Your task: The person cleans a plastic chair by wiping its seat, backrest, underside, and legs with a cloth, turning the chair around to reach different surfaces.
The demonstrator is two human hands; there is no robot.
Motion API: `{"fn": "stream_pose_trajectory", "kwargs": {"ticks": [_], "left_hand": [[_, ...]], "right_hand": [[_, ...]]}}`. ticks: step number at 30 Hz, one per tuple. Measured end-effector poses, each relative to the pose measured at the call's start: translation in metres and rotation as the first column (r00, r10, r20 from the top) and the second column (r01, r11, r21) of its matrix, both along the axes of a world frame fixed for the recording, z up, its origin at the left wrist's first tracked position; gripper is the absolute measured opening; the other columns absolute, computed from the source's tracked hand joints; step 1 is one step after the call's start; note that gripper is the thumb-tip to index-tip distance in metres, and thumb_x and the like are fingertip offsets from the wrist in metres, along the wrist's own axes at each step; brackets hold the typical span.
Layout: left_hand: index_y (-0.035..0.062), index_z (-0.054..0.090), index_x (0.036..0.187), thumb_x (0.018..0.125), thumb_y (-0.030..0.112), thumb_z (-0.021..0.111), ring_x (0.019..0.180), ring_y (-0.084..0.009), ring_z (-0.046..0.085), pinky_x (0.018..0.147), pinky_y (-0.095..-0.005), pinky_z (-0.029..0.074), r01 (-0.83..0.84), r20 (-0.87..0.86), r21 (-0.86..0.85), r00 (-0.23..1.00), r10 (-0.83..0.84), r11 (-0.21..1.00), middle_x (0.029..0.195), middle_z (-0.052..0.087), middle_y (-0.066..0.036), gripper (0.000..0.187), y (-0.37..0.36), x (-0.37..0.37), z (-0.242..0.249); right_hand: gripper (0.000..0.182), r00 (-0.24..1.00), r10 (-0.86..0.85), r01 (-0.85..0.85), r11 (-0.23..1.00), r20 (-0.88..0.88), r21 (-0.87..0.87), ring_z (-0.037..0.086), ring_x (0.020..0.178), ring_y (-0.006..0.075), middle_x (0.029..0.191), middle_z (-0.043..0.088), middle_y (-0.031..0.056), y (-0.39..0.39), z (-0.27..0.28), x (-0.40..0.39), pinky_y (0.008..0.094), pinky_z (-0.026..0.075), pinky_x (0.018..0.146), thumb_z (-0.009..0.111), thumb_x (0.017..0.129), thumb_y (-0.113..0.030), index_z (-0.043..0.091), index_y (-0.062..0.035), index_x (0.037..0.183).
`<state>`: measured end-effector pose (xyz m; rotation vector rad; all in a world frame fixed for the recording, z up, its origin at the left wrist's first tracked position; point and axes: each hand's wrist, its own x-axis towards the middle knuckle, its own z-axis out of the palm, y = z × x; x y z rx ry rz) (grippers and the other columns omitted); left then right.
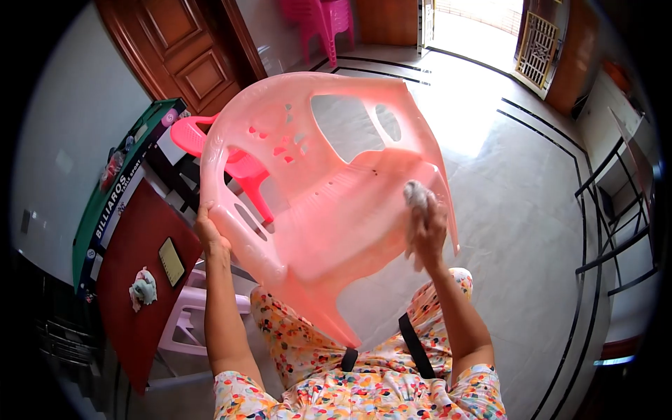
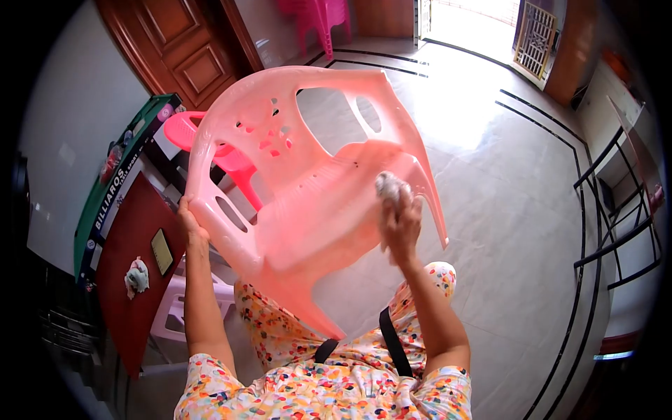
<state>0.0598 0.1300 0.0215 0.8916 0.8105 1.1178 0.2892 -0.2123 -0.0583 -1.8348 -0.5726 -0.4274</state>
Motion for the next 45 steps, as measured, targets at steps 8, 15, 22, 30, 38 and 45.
{"fn": "stream_pose_trajectory", "kwargs": {"ticks": [8, 15, 22, 30, 38, 45], "left_hand": [[-0.004, 0.056, 0.098, 0.071, 0.021, 0.06, 0.074, -0.023, 0.059, 0.069, -0.0338, 0.05, -0.021, 0.013, 0.002, 1.0, 0.021, 1.0, 0.086, 0.058, -0.01, 0.037, -0.01, 0.003, 0.008], [0.0025, 0.054, 0.094, 0.07, 0.023, 0.059, 0.073, -0.0232, 0.058, 0.068, -0.0355, 0.05, 0.022, -0.003, -0.008, 1.0, -0.022, 1.0, 0.081, 0.057, -0.009, 0.032, -0.012, 0.002, 0.01], [-0.0032, 0.056, 0.099, 0.068, 0.022, 0.062, 0.075, -0.0228, 0.058, 0.069, -0.035, 0.05, 0.006, 0.004, -0.001, 1.0, -0.006, 1.0, 0.085, 0.057, -0.009, 0.04, -0.004, 0.002, 0.006], [-0.0038, 0.056, 0.098, 0.069, 0.023, 0.062, 0.076, -0.0231, 0.057, 0.07, -0.0346, 0.049, 0.003, 0.027, 0.015, 1.0, -0.003, 1.0, 0.086, 0.057, -0.01, 0.039, -0.005, 0.002, 0.004], [-0.0045, 0.057, 0.097, 0.071, 0.024, 0.06, 0.075, -0.0225, 0.056, 0.069, -0.0338, 0.048, -0.073, -0.041, 0.027, 0.996, 0.074, 0.997, 0.086, 0.057, -0.01, 0.038, -0.004, 0.002, 0.003], [-0.0066, 0.056, 0.098, 0.071, 0.022, 0.06, 0.077, -0.0231, 0.058, 0.07, -0.0339, 0.049, -0.051, 0.014, 0.041, 0.999, 0.051, 0.998, 0.088, 0.057, -0.011, 0.04, -0.007, 0.002, 0.003]], "right_hand": [[0.042, 0.855, 0.381, -0.244, 0.895, 0.352, -0.374, 0.051, 0.077, 0.0262, 0.096, 0.049, 0.0126, 0.035, 0.002, -0.16, 0.0392, 0.042, 0.061, 0.061, 0.074, -0.02, 0.054, -0.0143, 0.115], [0.043, 0.581, 0.69, -0.448, 0.714, 0.431, -0.538, 0.047, 0.08, 0.0191, 0.098, 0.047, 0.006, 0.043, -0.007, -0.185, 0.0308, 0.037, 0.062, 0.051, 0.074, -0.016, 0.053, -0.0177, 0.117], [0.045, 0.821, 0.245, -0.135, 0.961, 0.516, -0.241, 0.051, 0.076, 0.025, 0.098, 0.052, 0.0105, 0.016, 0.006, -0.09, 0.037, 0.041, 0.061, 0.063, 0.069, -0.013, 0.057, -0.0166, 0.114], [0.034, 0.994, -0.102, 0.106, 0.991, 0.05, -0.085, 0.052, 0.082, 0.0299, 0.093, 0.053, 0.0151, -0.006, -0.009, 0.058, 0.0372, 0.044, 0.075, 0.055, 0.082, -0.013, 0.055, -0.0084, 0.115], [0.033, 0.996, 0.042, -0.039, 0.998, -0.078, 0.04, 0.054, 0.087, 0.0337, 0.092, 0.055, 0.0191, 0.009, 0.001, 0.01, 0.0382, 0.043, 0.077, 0.054, 0.083, -0.013, 0.053, -0.003, 0.115], [0.044, 0.907, 0.247, -0.159, 0.951, 0.342, -0.265, 0.053, 0.079, 0.0289, 0.099, 0.051, 0.0157, 0.031, 0.008, -0.13, 0.0396, 0.041, 0.062, 0.063, 0.07, -0.012, 0.055, -0.0159, 0.114]]}}
